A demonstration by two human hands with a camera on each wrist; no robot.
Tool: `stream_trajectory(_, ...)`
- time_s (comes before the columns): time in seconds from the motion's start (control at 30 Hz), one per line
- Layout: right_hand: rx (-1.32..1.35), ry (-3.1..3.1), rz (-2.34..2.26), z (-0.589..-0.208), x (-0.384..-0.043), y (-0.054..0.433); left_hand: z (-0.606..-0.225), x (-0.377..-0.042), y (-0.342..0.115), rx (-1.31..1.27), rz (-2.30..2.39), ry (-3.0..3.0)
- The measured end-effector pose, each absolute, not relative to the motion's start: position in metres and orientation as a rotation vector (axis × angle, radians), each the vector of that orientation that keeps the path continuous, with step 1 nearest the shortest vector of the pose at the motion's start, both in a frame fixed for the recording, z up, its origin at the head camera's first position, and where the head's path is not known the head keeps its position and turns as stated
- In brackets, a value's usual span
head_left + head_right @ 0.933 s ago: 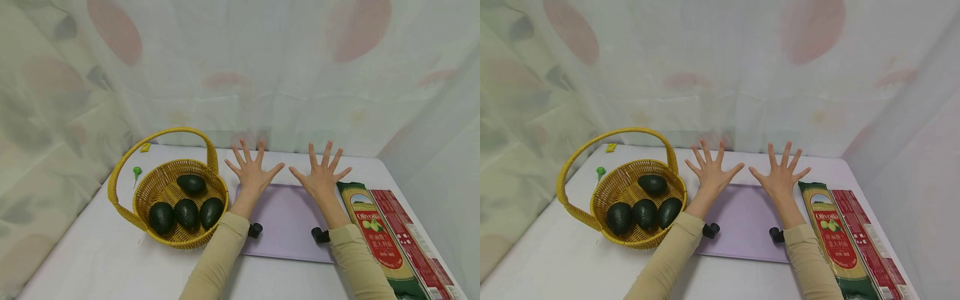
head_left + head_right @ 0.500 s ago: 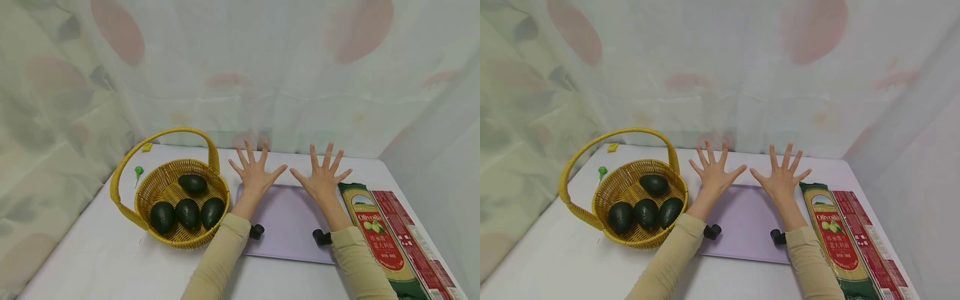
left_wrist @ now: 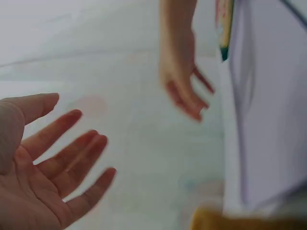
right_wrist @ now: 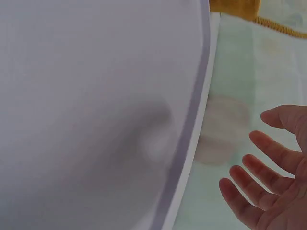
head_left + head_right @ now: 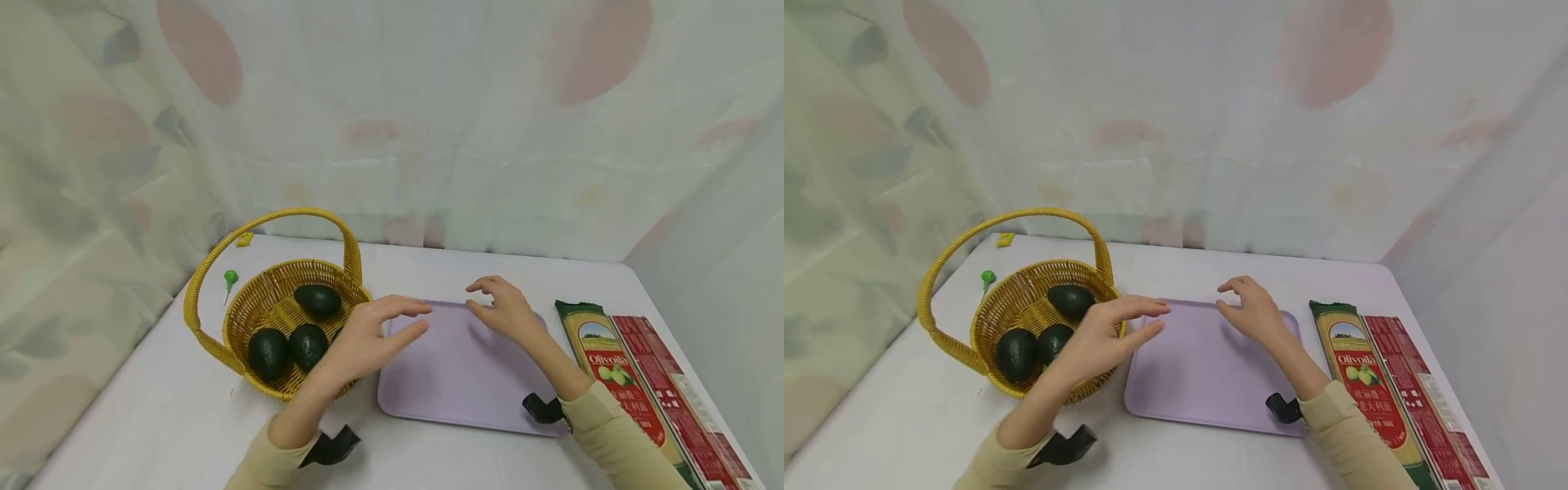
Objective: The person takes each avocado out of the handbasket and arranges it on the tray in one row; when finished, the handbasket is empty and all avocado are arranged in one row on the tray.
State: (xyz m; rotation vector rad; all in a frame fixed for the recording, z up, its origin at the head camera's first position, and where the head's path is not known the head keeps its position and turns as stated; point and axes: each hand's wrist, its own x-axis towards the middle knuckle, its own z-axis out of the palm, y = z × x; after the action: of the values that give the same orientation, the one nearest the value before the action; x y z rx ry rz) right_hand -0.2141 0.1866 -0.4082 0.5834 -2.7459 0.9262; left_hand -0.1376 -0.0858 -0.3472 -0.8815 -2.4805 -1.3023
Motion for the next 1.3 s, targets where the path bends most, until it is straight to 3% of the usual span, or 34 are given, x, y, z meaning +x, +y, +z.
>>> stream_trajectory(0.17,0.824,-2.744,1.031,-0.397,-0.206,0.174,-0.311,-0.112,-0.156,-0.869,-1.206,-2.154)
stream_trajectory(0.37,1.096,-2.750,1.018,-0.387,-0.200,0.156,-0.265,-0.096,-0.215,-0.520,-0.897,-1.915)
stream_trajectory(0.6,1.363,-2.783,0.975,-0.370,-0.201,0.125,-0.260,-0.108,-0.268,-0.358,-0.904,-2.146)
stream_trajectory(1.13,2.030,-2.853,0.858,-0.316,-0.228,0.039,-0.262,-0.112,-0.274,-0.204,-1.061,-2.388)
stream_trajectory(1.3,2.134,-2.945,0.842,-0.311,-0.243,0.006,-0.258,-0.110,-0.275,-0.159,-1.076,-2.434)
